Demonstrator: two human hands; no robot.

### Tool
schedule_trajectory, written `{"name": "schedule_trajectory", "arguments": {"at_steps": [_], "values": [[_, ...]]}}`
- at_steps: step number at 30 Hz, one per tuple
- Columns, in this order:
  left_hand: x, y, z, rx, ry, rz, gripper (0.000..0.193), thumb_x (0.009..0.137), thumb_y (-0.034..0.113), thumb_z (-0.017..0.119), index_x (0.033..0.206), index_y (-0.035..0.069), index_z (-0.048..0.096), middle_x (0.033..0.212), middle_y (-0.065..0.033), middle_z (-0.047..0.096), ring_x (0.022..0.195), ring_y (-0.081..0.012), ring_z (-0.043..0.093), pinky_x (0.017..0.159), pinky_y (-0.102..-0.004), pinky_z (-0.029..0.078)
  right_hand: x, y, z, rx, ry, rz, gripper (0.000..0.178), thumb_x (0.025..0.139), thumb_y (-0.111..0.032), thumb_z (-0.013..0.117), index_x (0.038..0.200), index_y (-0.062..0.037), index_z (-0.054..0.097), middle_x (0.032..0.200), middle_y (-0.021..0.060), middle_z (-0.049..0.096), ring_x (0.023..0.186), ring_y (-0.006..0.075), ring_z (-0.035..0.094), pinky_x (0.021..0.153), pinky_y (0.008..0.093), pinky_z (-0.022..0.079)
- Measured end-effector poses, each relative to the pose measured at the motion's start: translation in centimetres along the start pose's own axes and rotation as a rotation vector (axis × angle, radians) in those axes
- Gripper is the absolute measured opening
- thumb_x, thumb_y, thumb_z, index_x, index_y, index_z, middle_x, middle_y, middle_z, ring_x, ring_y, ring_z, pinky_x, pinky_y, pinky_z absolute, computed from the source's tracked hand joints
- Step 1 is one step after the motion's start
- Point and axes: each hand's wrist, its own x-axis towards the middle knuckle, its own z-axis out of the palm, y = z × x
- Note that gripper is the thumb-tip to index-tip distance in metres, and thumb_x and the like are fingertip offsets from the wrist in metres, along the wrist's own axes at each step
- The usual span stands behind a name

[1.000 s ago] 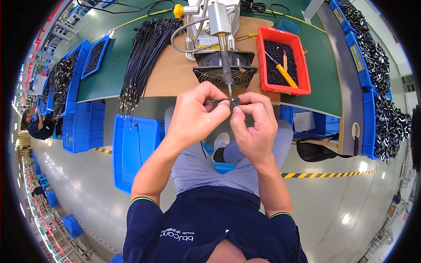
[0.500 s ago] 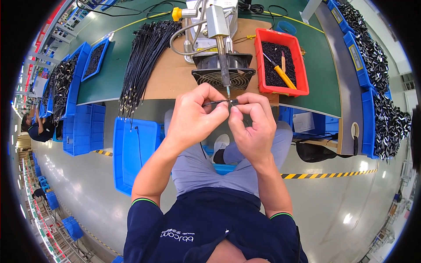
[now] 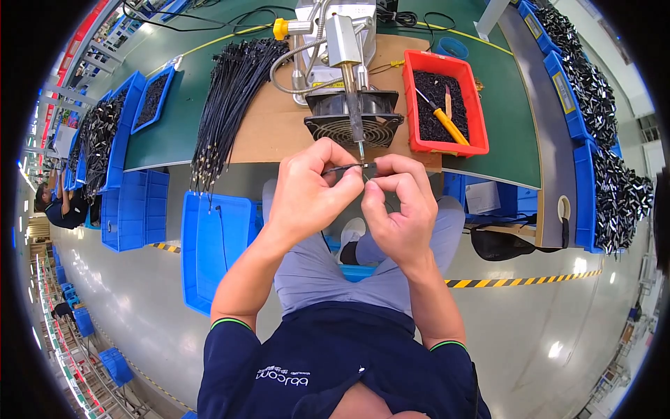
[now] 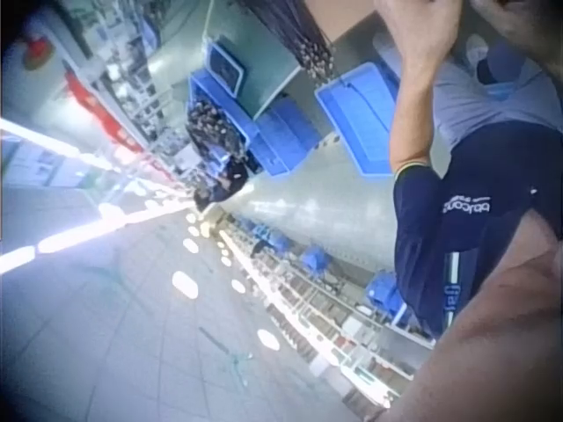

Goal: The person processes electrical cables by attaching small connectors to wire bundles using a specialized workbench machine.

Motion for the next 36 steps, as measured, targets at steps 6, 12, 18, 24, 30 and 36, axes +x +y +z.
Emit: {"name": "schedule_trajectory", "arguments": {"at_steps": [6,12,18,24,30,36], "values": [[-0.1,0.0,0.1,0.001,0.003,-0.005,0.015,0.087,0.01,0.077,0.088,-0.002,0.068,0.066,0.0022,0.06,0.06,-0.0025,0.045,0.054,-0.0254,0.04,-0.1,0.0,0.1,0.005,0.001,-0.002,0.015,0.082,0.005,0.077,0.09,0.0006,0.065,0.113,0.0164,0.07,0.096,0.0304,0.07,0.08,0.0379,0.059],[-0.4,-0.4,0.3,-0.016,0.01,-0.008,0.015,0.087,0.01,0.077,0.088,-0.002,0.069,0.063,0.0035,0.055,0.059,-0.0025,0.043,0.052,-0.026,0.037,-0.4,0.1,0.0,0.001,0.0,-0.008,0.015,0.082,0.006,0.077,0.091,0.0009,0.065,0.113,0.0159,0.07,0.093,0.0274,0.07,0.078,0.0357,0.059],[-1.0,-0.9,0.4,-0.013,0.004,0.006,0.015,0.087,0.01,0.077,0.089,-0.001,0.069,0.059,0.005,0.05,0.057,-0.0019,0.039,0.051,-0.0259,0.036,-1.0,0.0,-0.3,-0.001,-0.004,-0.017,0.015,0.083,0.006,0.077,0.093,0.0014,0.066,0.114,0.0158,0.071,0.092,0.025,0.071,0.078,0.0336,0.059],[-1.8,-1.4,-0.2,-0.222,-0.131,-0.155,0.007,0.094,0.004,0.074,0.098,-0.001,0.071,0.088,0.0003,0.072,0.073,0.0,0.053,0.063,-0.0193,0.041,-1.2,-0.5,-1.3,0.059,-0.003,0.005,0.013,0.087,0.004,0.075,0.095,0.0004,0.066,0.109,0.015,0.071,0.09,0.0257,0.069,0.078,0.0354,0.058],[-2.4,-1.7,-0.4,-0.484,-0.217,-0.216,0.006,0.096,0.005,0.074,0.098,0.001,0.07,0.095,-0.0041,0.076,0.077,-0.0033,0.059,0.067,-0.0213,0.045,-3.0,-0.8,-2.8,0.554,-0.016,0.516,0.014,0.104,-0.004,0.069,0.117,0.0013,0.066,0.102,0.0058,0.071,0.082,0.0063,0.062,0.071,0.0231,0.051],[-3.5,-2.8,-0.2,-0.556,-0.336,-0.303,0.01,0.099,0.01,0.076,0.101,0.001,0.072,0.089,0.0035,0.069,0.074,0.0,0.053,0.065,-0.0206,0.044,-4.6,0.2,-2.1,0.601,-0.144,0.577,0.017,0.102,-0.005,0.074,0.117,0.0034,0.071,0.087,-0.0049,0.066,0.072,-0.0004,0.048,0.063,0.0189,0.04]]}}
